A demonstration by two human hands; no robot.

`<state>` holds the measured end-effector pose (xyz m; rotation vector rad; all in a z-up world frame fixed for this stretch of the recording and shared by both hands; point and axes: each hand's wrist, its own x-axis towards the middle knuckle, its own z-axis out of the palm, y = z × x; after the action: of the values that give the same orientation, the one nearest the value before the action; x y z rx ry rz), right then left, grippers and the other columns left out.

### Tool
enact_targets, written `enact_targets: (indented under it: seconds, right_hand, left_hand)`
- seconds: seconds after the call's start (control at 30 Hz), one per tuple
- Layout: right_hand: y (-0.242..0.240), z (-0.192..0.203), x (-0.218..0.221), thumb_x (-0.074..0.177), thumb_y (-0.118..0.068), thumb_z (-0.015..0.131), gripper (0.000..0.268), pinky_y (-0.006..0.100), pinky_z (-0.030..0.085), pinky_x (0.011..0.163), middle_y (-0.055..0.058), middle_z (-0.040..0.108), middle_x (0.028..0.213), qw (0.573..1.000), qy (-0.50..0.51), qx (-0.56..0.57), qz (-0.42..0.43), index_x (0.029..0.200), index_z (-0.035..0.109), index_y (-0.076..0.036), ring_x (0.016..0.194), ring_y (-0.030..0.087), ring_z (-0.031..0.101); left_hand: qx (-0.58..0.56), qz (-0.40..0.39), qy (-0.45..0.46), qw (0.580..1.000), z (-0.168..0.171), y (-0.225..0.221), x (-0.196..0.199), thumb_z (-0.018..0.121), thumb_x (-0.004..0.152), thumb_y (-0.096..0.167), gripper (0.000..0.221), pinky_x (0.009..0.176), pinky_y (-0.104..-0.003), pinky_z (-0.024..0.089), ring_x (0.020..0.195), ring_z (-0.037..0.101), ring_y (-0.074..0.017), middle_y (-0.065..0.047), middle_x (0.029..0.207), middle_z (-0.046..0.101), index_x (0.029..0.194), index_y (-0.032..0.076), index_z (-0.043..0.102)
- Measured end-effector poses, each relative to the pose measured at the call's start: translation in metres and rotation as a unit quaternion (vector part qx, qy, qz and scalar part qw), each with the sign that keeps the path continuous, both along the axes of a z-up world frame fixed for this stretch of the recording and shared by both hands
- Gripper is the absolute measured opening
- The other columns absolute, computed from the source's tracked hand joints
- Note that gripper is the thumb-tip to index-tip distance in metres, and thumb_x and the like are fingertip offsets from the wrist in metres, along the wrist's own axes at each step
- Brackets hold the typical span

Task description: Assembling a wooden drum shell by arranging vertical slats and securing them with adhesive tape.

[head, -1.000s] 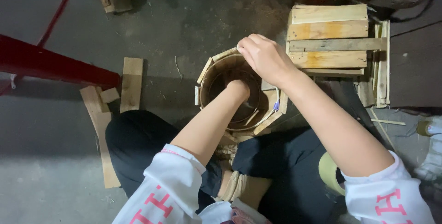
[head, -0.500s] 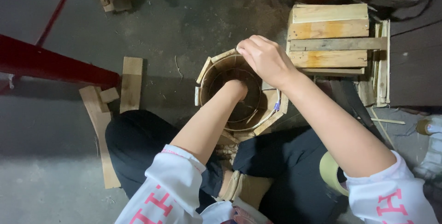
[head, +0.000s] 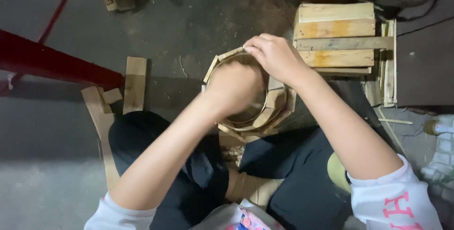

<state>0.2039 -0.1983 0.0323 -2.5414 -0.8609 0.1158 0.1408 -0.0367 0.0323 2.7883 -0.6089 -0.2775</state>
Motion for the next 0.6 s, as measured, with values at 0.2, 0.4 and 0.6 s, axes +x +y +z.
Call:
enact_targets:
  seconds: [0.2, 0.4, 0.6]
  right_hand:
    - [0.009, 0.009, -0.007, 0.103, -0.016, 0.058, 0.017, 0.047, 0.057, 0.076, 0.011, 0.073, 0.103, 0.999, 0.028, 0.017, -0.029, 0.114, 0.070, -0.010, 0.090, 0.035, 0.071]
    - [0.014, 0.015, -0.007, 0.106, -0.019, 0.058, 0.020, 0.051, 0.058, 0.080, 0.013, 0.072, 0.103, 0.999, 0.034, 0.015, -0.013, 0.122, 0.069, -0.015, 0.099, 0.038, 0.071]
    - [0.015, 0.011, -0.004, 0.106, -0.016, 0.062, 0.019, 0.048, 0.058, 0.087, 0.014, 0.074, 0.108, 0.997, 0.048, 0.057, -0.014, 0.121, 0.072, -0.013, 0.104, 0.036, 0.071]
  left_hand:
    - [-0.092, 0.124, -0.182, 0.971, 0.018, 0.060, 0.032, 0.078, 0.087, 0.020, 0.017, 0.064, -0.038, 0.056, 0.077, 0.067, -0.0268, -0.007, 0.089, 0.064, 0.101, 0.012, 0.073]
    - [-0.100, 0.156, -0.016, 0.983, 0.013, 0.056, 0.036, 0.071, 0.093, 0.014, 0.012, 0.064, -0.048, 0.063, 0.076, 0.076, -0.0382, -0.013, 0.082, 0.075, 0.098, 0.010, 0.081]
    - [-0.110, 0.166, 0.006, 0.980, 0.007, 0.056, 0.033, 0.072, 0.093, 0.014, 0.012, 0.064, -0.048, 0.064, 0.077, 0.077, -0.0395, -0.014, 0.083, 0.077, 0.099, 0.011, 0.081]
